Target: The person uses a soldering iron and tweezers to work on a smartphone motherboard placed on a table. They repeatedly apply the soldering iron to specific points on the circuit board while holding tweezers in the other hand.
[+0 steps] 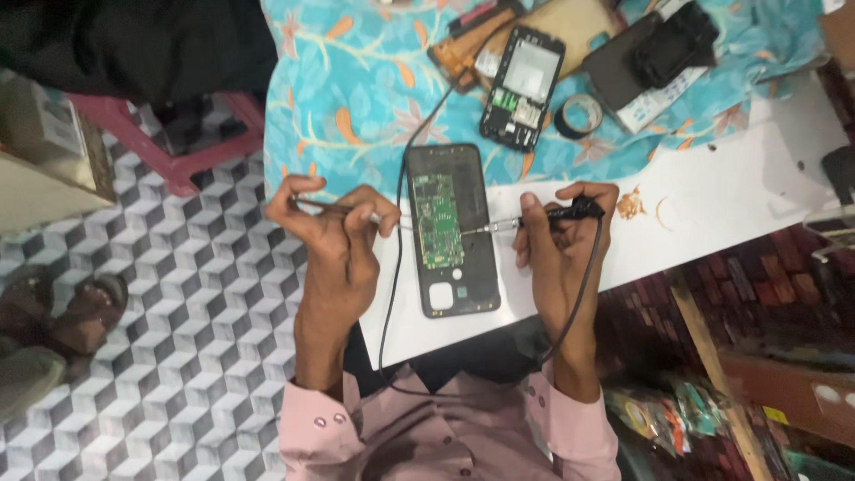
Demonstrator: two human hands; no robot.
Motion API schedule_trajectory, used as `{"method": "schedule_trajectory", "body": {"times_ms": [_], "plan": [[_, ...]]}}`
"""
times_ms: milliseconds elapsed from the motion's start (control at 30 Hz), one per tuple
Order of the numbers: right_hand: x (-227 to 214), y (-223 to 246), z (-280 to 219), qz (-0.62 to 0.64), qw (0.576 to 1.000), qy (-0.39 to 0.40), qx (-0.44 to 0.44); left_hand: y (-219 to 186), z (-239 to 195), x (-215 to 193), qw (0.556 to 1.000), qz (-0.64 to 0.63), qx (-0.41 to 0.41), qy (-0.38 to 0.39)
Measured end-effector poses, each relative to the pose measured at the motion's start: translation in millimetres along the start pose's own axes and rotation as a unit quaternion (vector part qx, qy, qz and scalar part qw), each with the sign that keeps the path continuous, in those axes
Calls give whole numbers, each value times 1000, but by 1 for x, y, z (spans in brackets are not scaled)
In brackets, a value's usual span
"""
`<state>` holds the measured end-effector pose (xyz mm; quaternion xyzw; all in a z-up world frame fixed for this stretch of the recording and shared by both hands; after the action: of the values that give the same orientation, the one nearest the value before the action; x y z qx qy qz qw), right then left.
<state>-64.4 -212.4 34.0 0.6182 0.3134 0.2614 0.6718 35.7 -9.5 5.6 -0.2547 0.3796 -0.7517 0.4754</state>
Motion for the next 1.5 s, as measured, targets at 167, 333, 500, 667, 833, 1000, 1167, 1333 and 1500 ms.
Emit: {"method": "schedule_trajectory", "body": {"times_ms": [167, 333, 500, 667, 833, 1000, 1167, 1333, 1500], "plan": [[1, 1, 2, 23, 1000, -5, 4, -3, 9, 0, 1000, 13, -3, 15], [2, 2, 0, 19, 1000, 0, -12, 3, 5, -1, 999, -7, -40, 11], [-2, 0, 0, 10, 1000, -5, 4, 0, 5, -1, 996, 88, 4, 35], [-2, 1, 1, 5, 1000, 10, -2, -3, 9, 0, 999, 22, -34, 11], [-3, -3, -2, 3, 1000, 25, -2, -9, 7, 1, 990, 136, 6, 40], [1, -2, -1, 2, 1000, 21, -3, -5, 9, -3, 995, 96, 2, 36], [0, 2, -2, -18, 1000, 20, 3, 1, 8, -1, 999, 19, -31, 14], [3, 1, -5, -2, 1000, 8, -7, 3, 7, -2, 1000, -1, -26, 14], [2, 2, -4, -7, 1000, 6, -12, 2, 6, -2, 999, 9, -26, 19]]}}
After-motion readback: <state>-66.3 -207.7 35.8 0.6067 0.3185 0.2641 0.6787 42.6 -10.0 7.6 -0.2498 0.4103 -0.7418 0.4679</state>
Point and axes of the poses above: each hand's wrist, its own z-axis towards the middle knuckle, its own x-axis out of the palm, y = z × x, the point moved 5 cm from there along z, towards the middle knuckle, and after that the axes turned 4 degrees about x, right-handed, at the moved point
